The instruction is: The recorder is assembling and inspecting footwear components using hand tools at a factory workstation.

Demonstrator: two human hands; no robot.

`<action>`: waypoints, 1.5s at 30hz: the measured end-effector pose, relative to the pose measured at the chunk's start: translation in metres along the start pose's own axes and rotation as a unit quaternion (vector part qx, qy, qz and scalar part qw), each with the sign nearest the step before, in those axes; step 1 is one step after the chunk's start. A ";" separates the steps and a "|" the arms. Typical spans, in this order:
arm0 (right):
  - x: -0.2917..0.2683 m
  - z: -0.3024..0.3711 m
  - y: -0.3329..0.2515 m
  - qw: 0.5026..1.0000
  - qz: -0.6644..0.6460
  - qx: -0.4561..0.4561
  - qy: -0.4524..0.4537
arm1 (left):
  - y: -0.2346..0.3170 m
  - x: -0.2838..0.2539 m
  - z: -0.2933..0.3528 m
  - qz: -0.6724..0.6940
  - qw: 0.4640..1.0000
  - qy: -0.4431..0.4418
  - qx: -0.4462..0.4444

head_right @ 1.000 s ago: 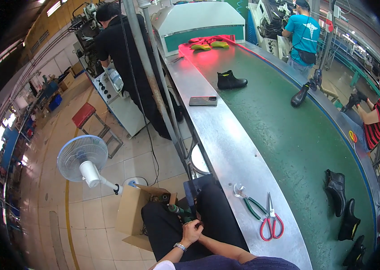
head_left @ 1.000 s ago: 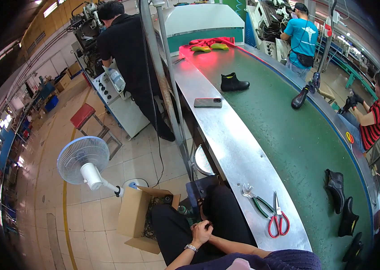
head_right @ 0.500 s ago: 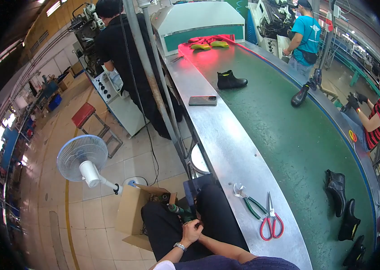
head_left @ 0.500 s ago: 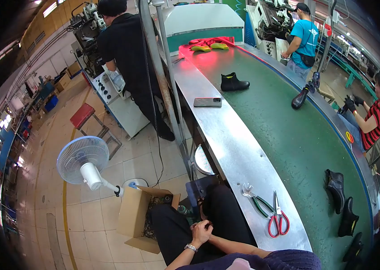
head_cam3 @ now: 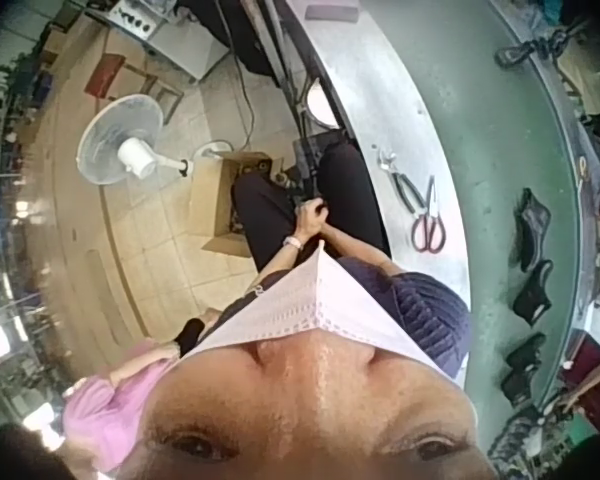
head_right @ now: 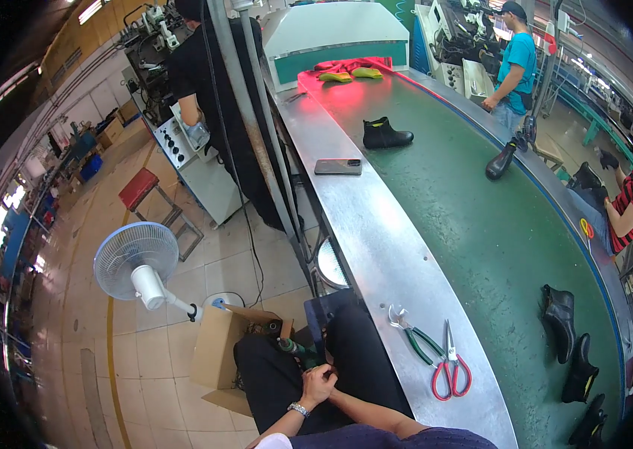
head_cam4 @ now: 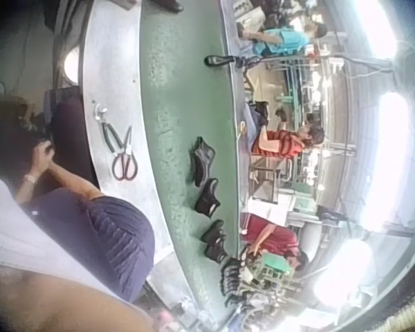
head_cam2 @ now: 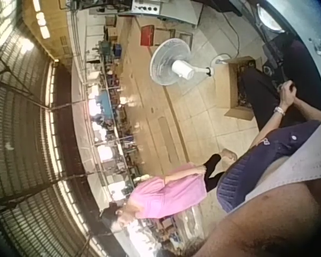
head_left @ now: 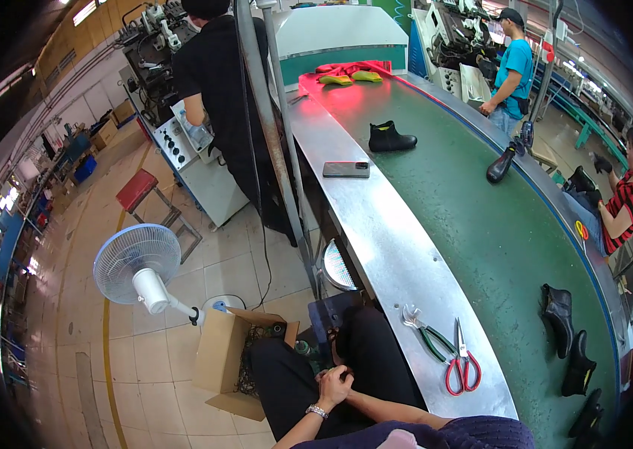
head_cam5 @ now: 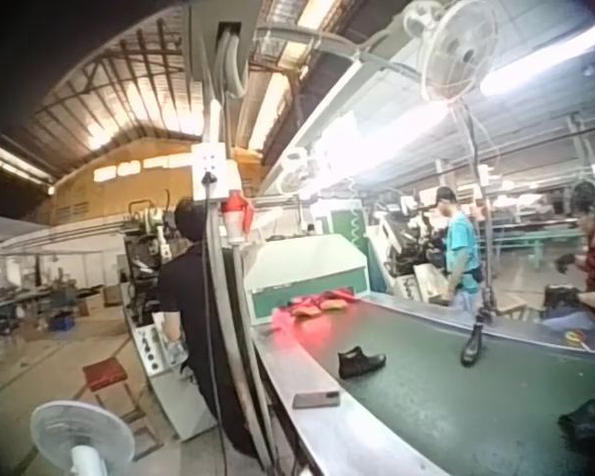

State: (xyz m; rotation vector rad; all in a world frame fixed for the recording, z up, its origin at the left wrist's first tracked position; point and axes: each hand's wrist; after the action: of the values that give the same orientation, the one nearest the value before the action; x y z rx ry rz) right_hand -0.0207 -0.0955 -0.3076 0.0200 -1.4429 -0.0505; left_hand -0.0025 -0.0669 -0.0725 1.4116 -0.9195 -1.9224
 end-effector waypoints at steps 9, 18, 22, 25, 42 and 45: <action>0.083 0.006 -0.006 0.961 0.242 -0.047 -0.124 | 0.044 -0.020 0.008 -0.008 0.998 0.016 -0.055; 0.073 0.002 -0.017 0.963 0.243 -0.039 -0.107 | 0.059 -0.020 0.008 -0.009 0.998 -0.006 -0.062; 0.043 0.000 -0.012 0.977 0.197 -0.019 -0.084 | 0.056 -0.020 0.008 -0.008 0.998 0.004 -0.059; 0.008 0.009 -0.024 0.824 0.531 -0.100 -0.169 | 0.054 -0.026 0.013 -0.005 0.998 0.024 -0.063; -0.005 -0.006 -0.015 0.960 0.277 -0.027 -0.044 | 0.033 -0.003 -0.002 0.014 1.000 0.020 -0.018; -0.027 -0.016 -0.009 0.945 -0.320 0.029 -0.060 | 0.059 -0.012 -0.004 0.010 0.998 -0.043 -0.040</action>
State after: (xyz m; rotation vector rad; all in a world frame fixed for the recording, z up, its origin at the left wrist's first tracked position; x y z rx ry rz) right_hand -0.0089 -0.1040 -0.3367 0.5426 -1.5085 -0.5508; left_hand 0.0082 -0.0935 -0.0189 1.2783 -0.8819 -1.9952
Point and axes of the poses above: each hand's wrist, its own z-axis away from the middle knuckle, its own x-axis out of the palm, y = z × x, and after that the axes turned 15 degrees about -x, right-handed
